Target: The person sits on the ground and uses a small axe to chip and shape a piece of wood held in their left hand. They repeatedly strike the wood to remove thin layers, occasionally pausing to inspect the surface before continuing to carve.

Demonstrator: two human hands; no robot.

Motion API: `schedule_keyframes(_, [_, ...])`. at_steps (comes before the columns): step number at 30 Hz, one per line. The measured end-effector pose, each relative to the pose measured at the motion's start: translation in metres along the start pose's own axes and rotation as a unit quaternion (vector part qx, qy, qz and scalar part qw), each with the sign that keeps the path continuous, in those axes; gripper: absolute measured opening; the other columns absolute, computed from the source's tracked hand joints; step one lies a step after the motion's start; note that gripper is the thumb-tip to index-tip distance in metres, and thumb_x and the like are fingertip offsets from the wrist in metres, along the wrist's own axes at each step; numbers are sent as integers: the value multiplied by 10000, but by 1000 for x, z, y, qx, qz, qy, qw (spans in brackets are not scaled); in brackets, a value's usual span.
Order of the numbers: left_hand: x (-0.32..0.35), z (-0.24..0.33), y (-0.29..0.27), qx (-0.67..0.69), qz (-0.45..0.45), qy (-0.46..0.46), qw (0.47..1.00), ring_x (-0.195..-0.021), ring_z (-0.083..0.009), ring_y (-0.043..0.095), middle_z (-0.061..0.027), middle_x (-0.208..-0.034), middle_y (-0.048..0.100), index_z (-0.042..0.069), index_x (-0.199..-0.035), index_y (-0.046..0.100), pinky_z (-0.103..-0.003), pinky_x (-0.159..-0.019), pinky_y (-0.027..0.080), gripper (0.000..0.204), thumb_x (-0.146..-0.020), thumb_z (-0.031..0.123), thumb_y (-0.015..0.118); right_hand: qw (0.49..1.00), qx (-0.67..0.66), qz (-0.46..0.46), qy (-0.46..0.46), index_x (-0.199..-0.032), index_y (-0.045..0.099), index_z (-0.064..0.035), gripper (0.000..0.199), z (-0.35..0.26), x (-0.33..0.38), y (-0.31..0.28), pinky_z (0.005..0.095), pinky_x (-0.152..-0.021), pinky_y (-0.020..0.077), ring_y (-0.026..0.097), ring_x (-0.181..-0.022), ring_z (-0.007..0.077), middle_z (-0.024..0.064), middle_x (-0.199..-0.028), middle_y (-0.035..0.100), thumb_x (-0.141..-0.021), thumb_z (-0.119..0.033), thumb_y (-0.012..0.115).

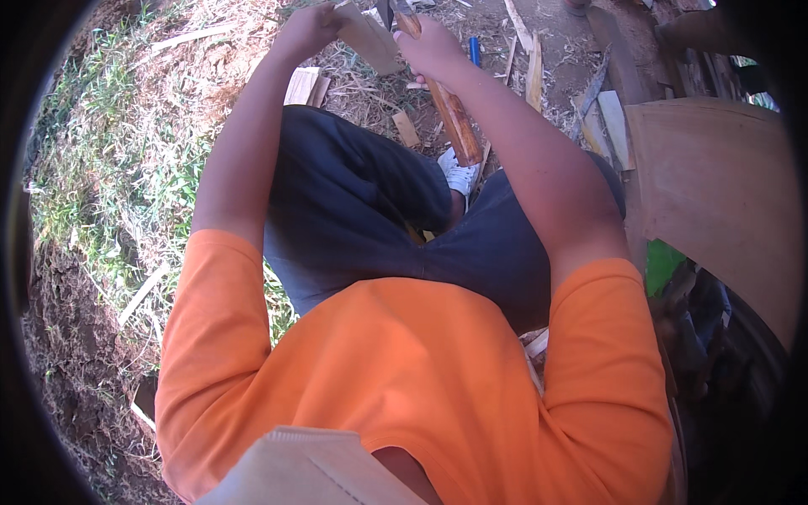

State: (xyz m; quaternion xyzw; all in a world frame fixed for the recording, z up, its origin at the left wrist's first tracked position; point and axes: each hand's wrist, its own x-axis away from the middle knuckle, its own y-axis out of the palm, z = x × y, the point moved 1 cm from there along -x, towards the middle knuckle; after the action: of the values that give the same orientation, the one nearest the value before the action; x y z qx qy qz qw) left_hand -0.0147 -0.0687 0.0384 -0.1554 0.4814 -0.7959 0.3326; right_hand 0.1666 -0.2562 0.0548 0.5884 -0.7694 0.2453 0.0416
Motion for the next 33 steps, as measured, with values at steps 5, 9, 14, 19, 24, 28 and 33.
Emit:
schedule_keyframes(5, [-2,-13,-2,2,-8,-2,1000,-835,-468,679,-265,-845,691,14,-875,682,-511,-726,541,192,-845,199,722,952,105,205,-204,-1303,588,-38,406,-51,0,-5,422,-719,533,677,-851,334,188,-936,676,-979,-276,643])
schedule_keyframes(9, [-5,1,-1,-18,-15,11,1000,-835,-458,682,-253,-835,692,21,-877,681,-510,-723,540,178,-844,190,725,989,111,73,-68,-1324,536,-18,441,-1,8,6,319,-480,531,645,-560,156,96,-787,619,-1009,-315,626])
schedule_keyframes(14, [0,-5,-3,-7,-11,-10,1000,-832,-450,686,-250,-843,698,17,-900,686,-510,-724,539,197,-850,202,733,999,-19,45,-6,-1257,547,-38,373,10,-2,-3,291,-484,519,584,-527,115,47,-772,593,-1014,-310,627])
schedule_keyframes(19, [14,-24,-10,40,-23,-41,998,-794,-441,689,-245,-816,691,18,-900,687,-503,-696,537,206,-841,208,738,984,-101,142,29,-1283,602,-45,396,-99,27,-1,482,-832,548,701,-985,435,246,-989,715,-961,-270,654])
schedule_keyframes(24, [-3,-12,-2,-4,-4,-3,1000,-799,-445,689,-251,-821,691,20,-898,690,-504,-698,535,212,-843,218,738,999,-30,14,27,-1318,505,12,441,10,6,22,304,-478,546,601,-497,141,84,-732,615,-1022,-304,588])
schedule_keyframes(28, [5,-12,-4,2,-18,-44,999,-816,-450,689,-259,-838,694,18,-903,691,-508,-713,534,218,-844,223,734,997,67,7,-28,-1248,557,-36,375,-18,3,4,303,-470,503,576,-526,116,42,-714,575,-1015,-322,623])
schedule_keyframes(33, [4,-15,-5,28,-16,-32,999,-826,-445,690,-257,-854,700,17,-898,693,-504,-723,535,193,-849,200,730,945,108,202,-233,-1254,574,-27,365,-67,11,7,391,-645,555,696,-708,233,133,-808,677,-995,-279,629])
